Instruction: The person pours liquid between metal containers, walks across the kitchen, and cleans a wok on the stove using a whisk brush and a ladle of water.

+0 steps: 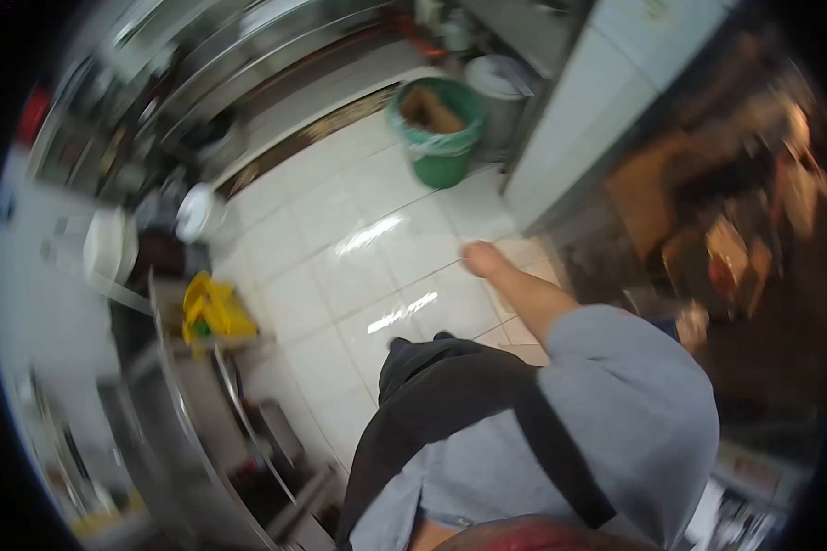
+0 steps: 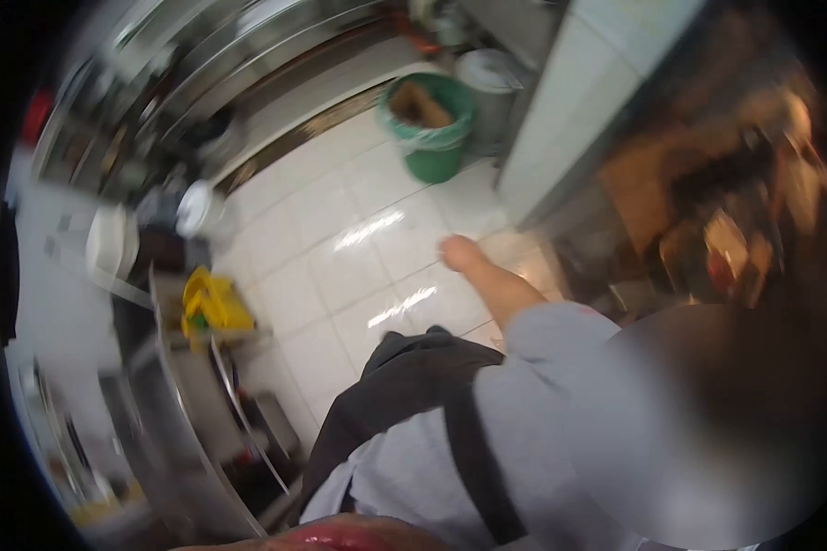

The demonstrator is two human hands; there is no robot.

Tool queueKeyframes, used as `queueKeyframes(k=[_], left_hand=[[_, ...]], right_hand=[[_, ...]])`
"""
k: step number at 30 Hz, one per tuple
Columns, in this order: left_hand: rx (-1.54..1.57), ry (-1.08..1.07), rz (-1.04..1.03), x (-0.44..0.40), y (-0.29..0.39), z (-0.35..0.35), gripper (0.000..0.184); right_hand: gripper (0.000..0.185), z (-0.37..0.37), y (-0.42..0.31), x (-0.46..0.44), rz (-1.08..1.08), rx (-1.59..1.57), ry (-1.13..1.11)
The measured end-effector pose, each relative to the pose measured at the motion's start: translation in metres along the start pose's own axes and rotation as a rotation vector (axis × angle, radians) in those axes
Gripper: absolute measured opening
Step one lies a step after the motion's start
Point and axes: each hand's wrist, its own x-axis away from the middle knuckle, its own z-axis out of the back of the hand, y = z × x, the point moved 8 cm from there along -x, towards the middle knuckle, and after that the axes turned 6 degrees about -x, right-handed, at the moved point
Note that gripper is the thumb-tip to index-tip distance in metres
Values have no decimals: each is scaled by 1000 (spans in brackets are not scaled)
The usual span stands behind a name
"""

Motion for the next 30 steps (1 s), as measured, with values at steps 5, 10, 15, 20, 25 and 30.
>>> queueKeyframes(k=[5,10,15,20,25,30], left_hand=[[-88,-64,-63,-88,99,114,21],[-19,-24,-123,-181,196,269,22],[87,60,-185,-267,313,444,25],[231,180,-384,-321,500,619,28],[372,226,-523,-335,644,673,38],[87,0,-273,-354,583,567,41]], right_hand=[[17,52,-65,-111,-20,-132,67],[18,26,-70,-133,-194,-123,-83],[22,34,-25,-122,-501,-127,-122],[26,31,53,-107,-896,-173,73],[23,25,46,-123,-1124,-226,95],[23,-12,41,-300,-671,-3,-49]])
